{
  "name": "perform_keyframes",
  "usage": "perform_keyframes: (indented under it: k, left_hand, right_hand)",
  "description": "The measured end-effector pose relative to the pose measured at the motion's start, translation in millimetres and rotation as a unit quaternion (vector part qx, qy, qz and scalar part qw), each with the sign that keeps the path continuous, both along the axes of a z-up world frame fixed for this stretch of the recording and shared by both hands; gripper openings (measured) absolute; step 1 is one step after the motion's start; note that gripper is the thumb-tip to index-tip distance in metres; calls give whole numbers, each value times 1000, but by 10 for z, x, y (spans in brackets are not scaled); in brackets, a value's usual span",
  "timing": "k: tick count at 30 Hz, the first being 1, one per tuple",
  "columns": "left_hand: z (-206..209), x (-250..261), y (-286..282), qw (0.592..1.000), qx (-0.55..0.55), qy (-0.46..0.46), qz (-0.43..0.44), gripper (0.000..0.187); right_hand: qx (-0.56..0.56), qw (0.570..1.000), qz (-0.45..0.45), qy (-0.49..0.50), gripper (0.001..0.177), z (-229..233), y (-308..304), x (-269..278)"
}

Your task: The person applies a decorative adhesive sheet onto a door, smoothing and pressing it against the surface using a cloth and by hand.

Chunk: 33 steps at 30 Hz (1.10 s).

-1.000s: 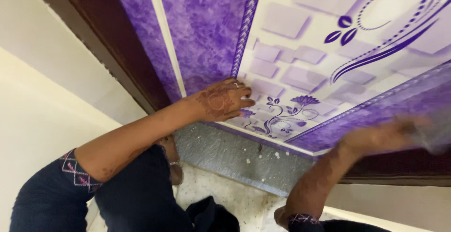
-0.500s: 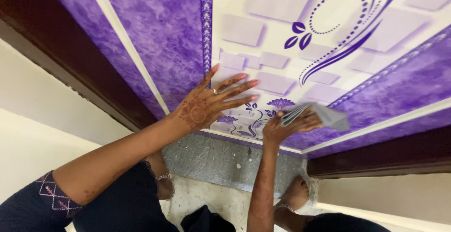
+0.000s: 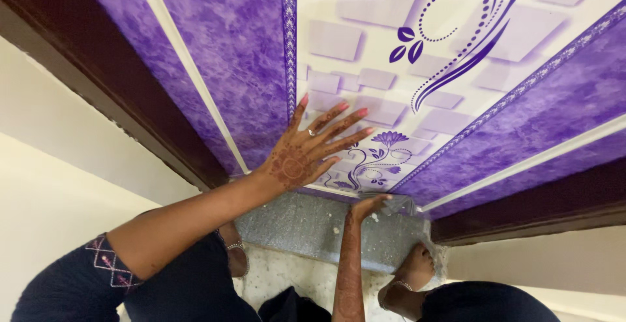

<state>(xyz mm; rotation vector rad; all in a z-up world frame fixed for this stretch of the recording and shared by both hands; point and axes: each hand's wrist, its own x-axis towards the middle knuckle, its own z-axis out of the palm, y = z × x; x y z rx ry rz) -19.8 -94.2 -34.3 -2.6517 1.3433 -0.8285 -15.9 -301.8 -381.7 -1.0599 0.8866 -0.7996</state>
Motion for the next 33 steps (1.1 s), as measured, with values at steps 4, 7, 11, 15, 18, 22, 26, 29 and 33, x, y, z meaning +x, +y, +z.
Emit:
perform_keyframes:
  k: [4, 7, 11, 15, 18, 22, 26, 29, 33]
  left_hand:
    - [2, -24, 18, 1000, -15, 21, -17, 88]
    - [2, -23, 25, 998, -52, 17, -41, 84]
    - [21, 4, 24, 996, -47, 55, -44, 83]
    - [18, 9, 27, 998, -41, 47, -16, 80]
    - [43, -18, 43, 999, -25, 36, -4, 80]
    - [-6, -11, 63, 1000, 0, 21, 1, 79]
    - [-154, 191, 131, 1000, -1, 24, -9, 79]
    - [-270, 398, 208, 997, 61, -48, 24, 79]
    - [-397, 514, 214, 985, 94, -141, 28, 82]
  right_hand:
    - [-23, 997, 72, -31, 117, 640, 291, -36]
    - [-277, 957, 63, -53, 111, 1261, 670, -115]
    - [-406, 900, 155, -30, 104, 1439, 928, -145]
    - [-555, 822, 101, 79, 51, 744, 728, 20]
    - [-461, 853, 90, 228, 35, 223, 434, -25]
    - [-167, 957, -19, 235, 83, -192, 165, -79]
    - [80, 996, -23, -39, 99, -92, 86, 37]
    - [88, 995, 28, -42, 109, 581, 370, 1]
    - [-9, 996, 77, -35, 119, 1272, 833, -162]
